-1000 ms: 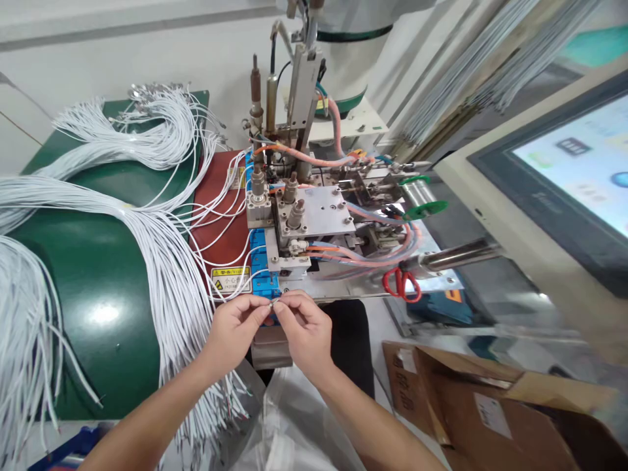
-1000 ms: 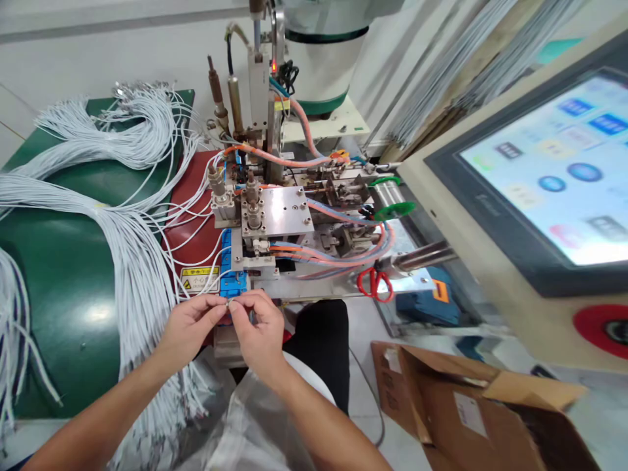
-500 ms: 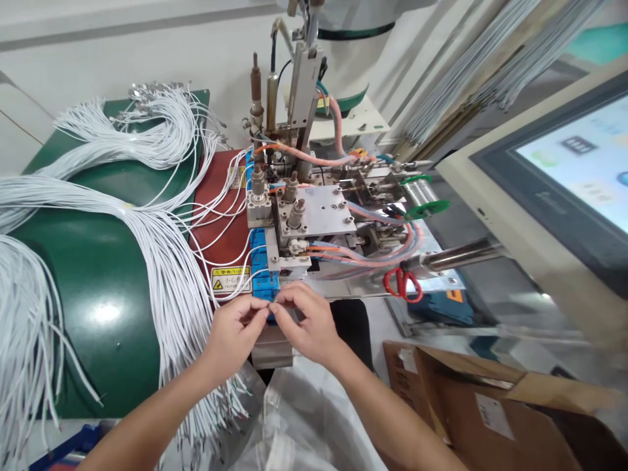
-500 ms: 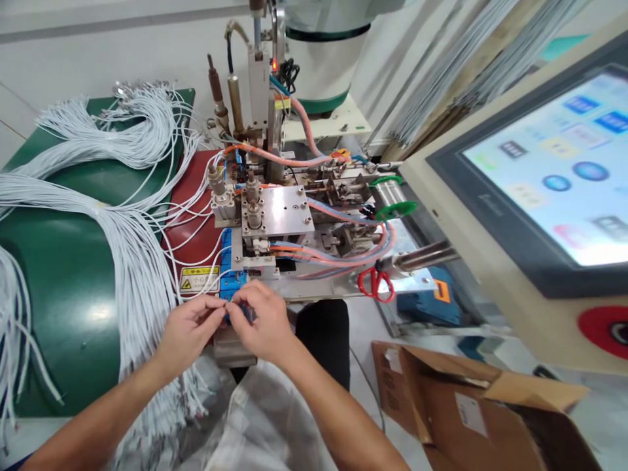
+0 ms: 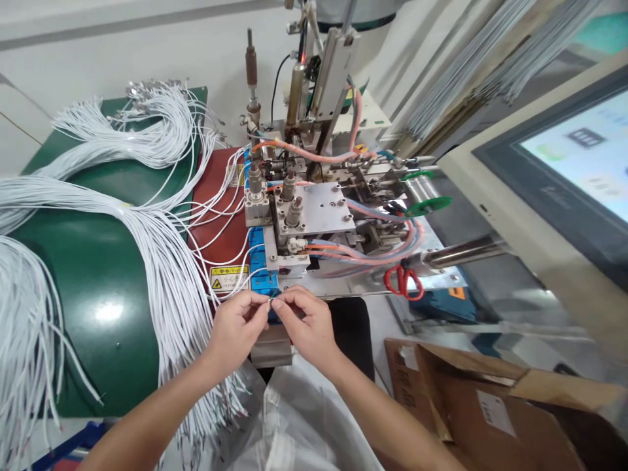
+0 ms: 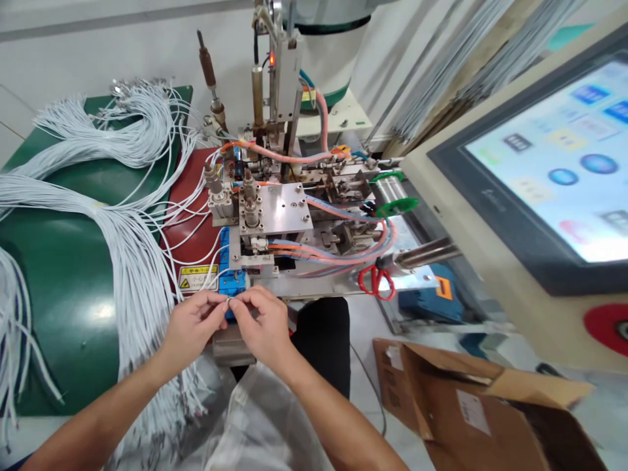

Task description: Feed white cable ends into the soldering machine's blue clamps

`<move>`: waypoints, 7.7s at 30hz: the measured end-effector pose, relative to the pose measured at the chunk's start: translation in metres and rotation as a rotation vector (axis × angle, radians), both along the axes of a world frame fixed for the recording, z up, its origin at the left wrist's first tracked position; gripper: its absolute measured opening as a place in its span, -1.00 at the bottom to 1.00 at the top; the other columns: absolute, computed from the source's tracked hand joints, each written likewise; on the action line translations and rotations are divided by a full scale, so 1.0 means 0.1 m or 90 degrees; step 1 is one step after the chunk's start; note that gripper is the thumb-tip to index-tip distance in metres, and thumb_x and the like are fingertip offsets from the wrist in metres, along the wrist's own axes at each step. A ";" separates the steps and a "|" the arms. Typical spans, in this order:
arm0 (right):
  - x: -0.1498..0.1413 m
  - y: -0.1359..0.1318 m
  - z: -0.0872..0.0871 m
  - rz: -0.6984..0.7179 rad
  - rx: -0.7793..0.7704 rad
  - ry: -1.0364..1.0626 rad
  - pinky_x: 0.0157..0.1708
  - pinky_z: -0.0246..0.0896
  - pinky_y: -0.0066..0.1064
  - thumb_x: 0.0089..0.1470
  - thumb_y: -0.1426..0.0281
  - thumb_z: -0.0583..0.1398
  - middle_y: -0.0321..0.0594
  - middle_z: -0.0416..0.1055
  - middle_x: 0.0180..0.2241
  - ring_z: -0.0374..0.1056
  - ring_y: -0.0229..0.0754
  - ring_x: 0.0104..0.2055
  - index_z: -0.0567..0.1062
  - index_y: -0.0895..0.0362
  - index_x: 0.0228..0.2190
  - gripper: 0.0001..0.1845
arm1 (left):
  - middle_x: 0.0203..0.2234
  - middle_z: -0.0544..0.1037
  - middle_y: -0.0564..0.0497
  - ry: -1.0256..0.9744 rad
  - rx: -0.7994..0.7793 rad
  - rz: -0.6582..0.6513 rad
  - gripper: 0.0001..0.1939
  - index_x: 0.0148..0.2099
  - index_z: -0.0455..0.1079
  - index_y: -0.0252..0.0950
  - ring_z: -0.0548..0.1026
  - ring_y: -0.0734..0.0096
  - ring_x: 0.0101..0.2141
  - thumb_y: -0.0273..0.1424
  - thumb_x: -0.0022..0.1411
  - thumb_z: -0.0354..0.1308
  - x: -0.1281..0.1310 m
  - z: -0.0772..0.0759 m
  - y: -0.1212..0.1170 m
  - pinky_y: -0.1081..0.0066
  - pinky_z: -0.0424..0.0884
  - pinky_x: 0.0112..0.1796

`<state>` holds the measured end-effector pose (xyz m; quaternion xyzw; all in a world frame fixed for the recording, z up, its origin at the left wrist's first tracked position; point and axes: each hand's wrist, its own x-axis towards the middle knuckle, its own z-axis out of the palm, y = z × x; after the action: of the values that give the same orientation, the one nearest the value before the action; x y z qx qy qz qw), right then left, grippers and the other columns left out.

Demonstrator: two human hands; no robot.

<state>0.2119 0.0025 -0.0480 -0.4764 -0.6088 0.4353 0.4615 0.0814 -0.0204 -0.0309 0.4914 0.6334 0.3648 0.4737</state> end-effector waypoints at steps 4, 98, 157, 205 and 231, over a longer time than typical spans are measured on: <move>0.03 0.03 0.00 -0.023 -0.055 0.035 -0.50 0.16 -0.45 -0.03 0.41 0.15 -0.26 0.35 -0.53 0.25 -0.27 -0.49 0.44 0.15 -0.53 -0.90 | -0.60 0.44 0.09 0.005 -0.001 -0.002 -0.87 -0.34 0.39 -0.32 0.41 0.56 -0.59 -0.37 0.14 0.07 -0.01 -0.01 0.01 0.60 0.31 -0.56; 0.13 -0.02 0.02 -0.027 0.072 0.036 -0.38 0.24 -0.42 0.01 0.51 0.15 -0.25 0.41 -0.46 0.34 -0.25 -0.40 0.45 0.11 -0.44 -0.91 | -0.40 0.53 0.02 0.175 0.201 -0.105 -0.82 -0.20 0.46 -0.26 0.48 0.48 -0.43 -0.42 0.21 0.03 -0.05 0.07 0.03 0.49 0.42 -0.35; 0.22 0.26 0.29 0.243 -0.052 -0.092 -0.57 0.10 -0.51 -0.03 0.44 0.15 -0.34 0.31 -0.58 0.20 -0.32 -0.55 0.40 0.14 -0.56 -0.89 | -0.52 0.48 0.03 0.112 0.103 -0.134 -0.87 -0.34 0.43 -0.28 0.44 0.48 -0.49 -0.42 0.16 0.05 -0.12 0.05 0.02 0.52 0.37 -0.43; 0.13 0.04 -0.31 -0.011 -0.091 -0.175 -0.56 0.08 -0.48 0.05 0.34 0.05 -0.30 0.28 -0.57 0.19 -0.27 -0.56 0.35 0.12 -0.53 -0.82 | -0.35 0.44 -0.02 0.399 0.183 -0.249 -0.80 -0.23 0.38 -0.26 0.42 0.36 -0.29 -0.49 0.24 -0.08 -0.25 -0.02 0.14 0.37 0.33 -0.22; 0.06 0.17 -0.50 -0.057 -0.033 -0.241 -0.57 -0.06 -0.48 0.13 0.24 -0.02 -0.39 0.10 -0.69 0.07 -0.31 -0.61 0.17 0.11 -0.68 -0.60 | -0.43 0.47 -0.06 0.611 0.299 -0.313 -0.75 -0.26 0.41 -0.33 0.37 0.26 -0.36 -0.56 0.23 -0.10 -0.24 -0.07 0.12 0.24 0.34 -0.27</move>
<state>0.2180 0.0195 -0.0976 -0.5884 -0.6514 0.3322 0.3451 0.0578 -0.0086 -0.0374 0.8258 0.5466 0.1114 0.0829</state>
